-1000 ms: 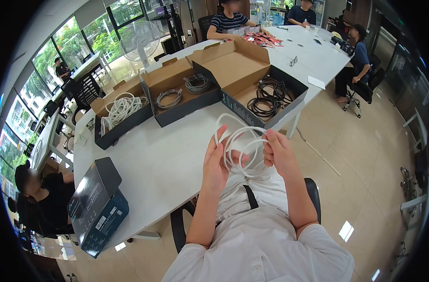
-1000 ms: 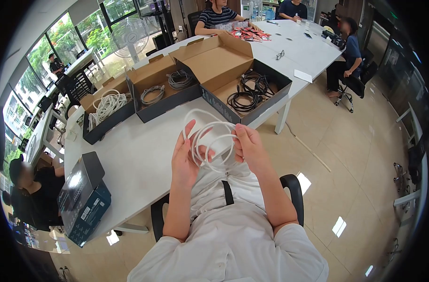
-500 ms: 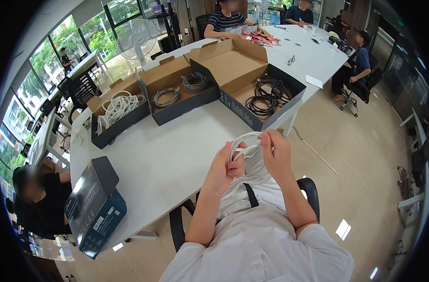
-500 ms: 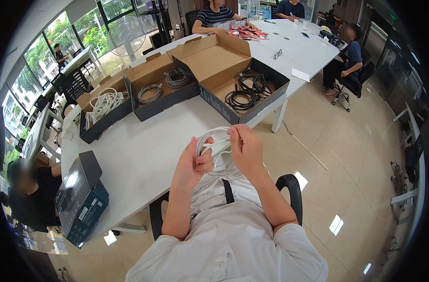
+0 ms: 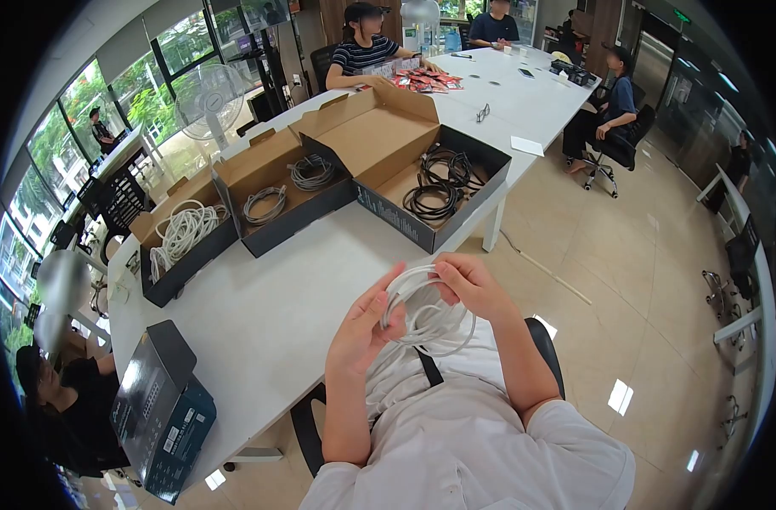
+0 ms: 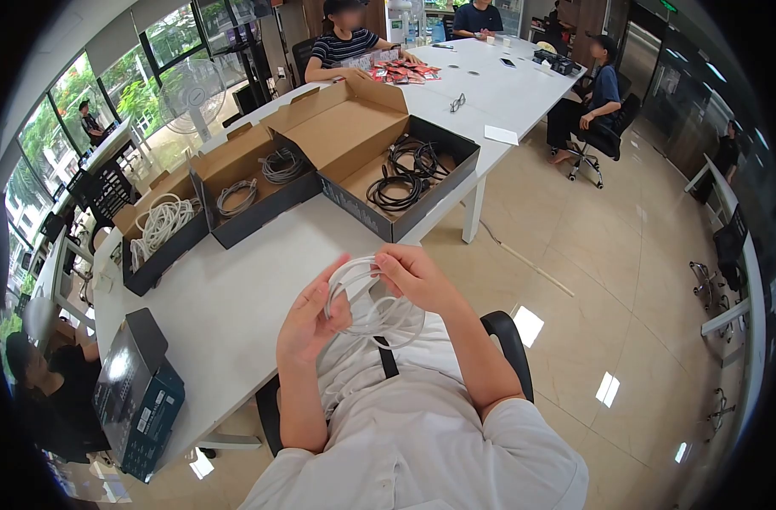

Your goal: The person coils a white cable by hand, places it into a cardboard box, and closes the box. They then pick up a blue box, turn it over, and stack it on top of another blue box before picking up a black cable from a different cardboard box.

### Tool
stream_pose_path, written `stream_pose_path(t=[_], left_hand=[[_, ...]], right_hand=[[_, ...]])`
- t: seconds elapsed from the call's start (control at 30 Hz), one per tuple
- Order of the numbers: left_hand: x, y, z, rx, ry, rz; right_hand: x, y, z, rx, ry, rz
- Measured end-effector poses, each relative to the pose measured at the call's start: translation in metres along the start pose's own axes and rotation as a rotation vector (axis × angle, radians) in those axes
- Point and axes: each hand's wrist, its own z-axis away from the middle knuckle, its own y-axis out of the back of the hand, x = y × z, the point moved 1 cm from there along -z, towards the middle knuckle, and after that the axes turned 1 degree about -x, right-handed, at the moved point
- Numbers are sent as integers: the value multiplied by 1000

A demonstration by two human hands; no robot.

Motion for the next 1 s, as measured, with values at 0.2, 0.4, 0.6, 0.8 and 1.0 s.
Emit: stream_pose_path(t=[0.2, 0.4, 0.6, 0.8, 1.0], left_hand=[[-8, -8, -1, -176, 112, -52], [-19, 13, -12, -321, 244, 350], [-22, -9, 1, -381, 125, 168], [-25, -12, 3, -587, 124, 302], [-25, 1, -2, -477, 152, 394]], right_hand=[[-6, -2, 1, 111, 54, 121], [0, -2, 1, 72, -45, -27], [9, 4, 3, -19, -3, -50], [8, 11, 10, -34, 82, 130], [8, 8, -4, -99, 4, 123]])
